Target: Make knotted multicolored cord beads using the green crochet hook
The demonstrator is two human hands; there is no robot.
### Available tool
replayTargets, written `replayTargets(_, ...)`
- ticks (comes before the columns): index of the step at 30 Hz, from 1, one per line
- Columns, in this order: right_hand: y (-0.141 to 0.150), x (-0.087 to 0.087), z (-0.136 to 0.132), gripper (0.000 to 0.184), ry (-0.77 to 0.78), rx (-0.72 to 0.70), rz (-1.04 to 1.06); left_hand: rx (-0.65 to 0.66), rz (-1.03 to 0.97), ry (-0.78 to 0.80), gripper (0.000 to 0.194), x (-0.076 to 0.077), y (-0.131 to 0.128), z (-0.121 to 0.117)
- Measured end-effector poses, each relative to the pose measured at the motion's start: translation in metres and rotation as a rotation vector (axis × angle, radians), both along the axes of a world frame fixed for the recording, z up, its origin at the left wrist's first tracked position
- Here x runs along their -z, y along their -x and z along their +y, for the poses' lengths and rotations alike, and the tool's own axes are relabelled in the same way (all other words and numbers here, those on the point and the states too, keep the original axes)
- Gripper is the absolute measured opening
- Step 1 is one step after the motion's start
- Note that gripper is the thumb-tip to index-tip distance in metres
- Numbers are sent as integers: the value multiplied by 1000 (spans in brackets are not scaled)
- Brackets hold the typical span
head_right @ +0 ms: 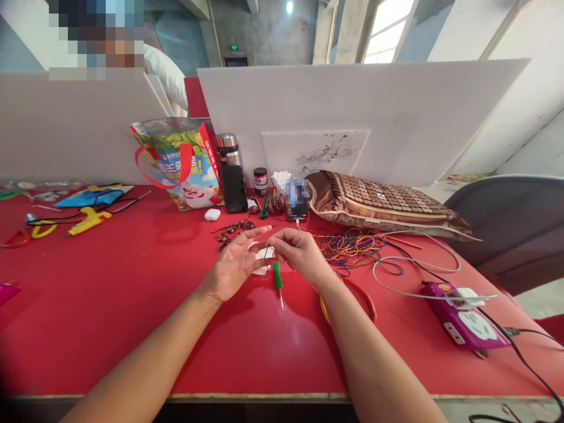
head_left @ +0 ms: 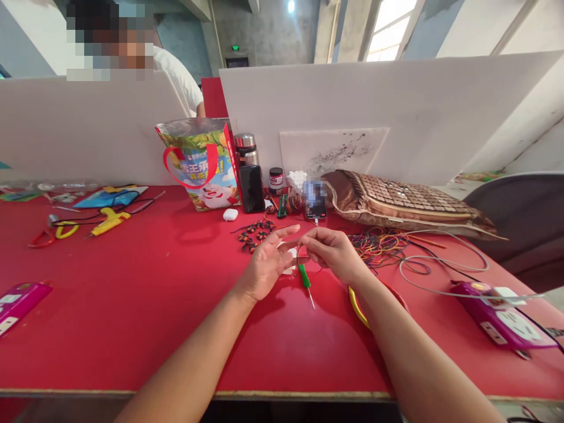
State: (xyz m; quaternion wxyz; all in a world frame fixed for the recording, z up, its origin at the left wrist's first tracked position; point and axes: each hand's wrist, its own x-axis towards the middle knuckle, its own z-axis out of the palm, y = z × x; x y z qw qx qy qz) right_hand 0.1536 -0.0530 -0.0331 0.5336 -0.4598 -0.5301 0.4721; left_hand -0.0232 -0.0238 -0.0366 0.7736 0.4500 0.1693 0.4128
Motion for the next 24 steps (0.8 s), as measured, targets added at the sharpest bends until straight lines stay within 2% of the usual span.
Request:
replayTargets(5, -2, 9, 5, 47, 21, 81, -8, -144, 36, 54, 54, 2, 1, 6)
replayTargets(8, 3, 12, 7, 47, 28, 101, -3, -138, 21, 81, 54, 4, 3, 8)
replayTargets(14, 13, 24, 8, 42, -38, 27, -116, -23, -36, 112, 45, 3, 6, 7)
replayTargets(18, 15, 31, 8, 38, -71, 20, -267, -64, -100, 108, 50, 1, 9, 10)
replayTargets(24, 11, 30, 7, 40, -62, -78, -334, -167, -145, 162, 56, 7, 15, 20)
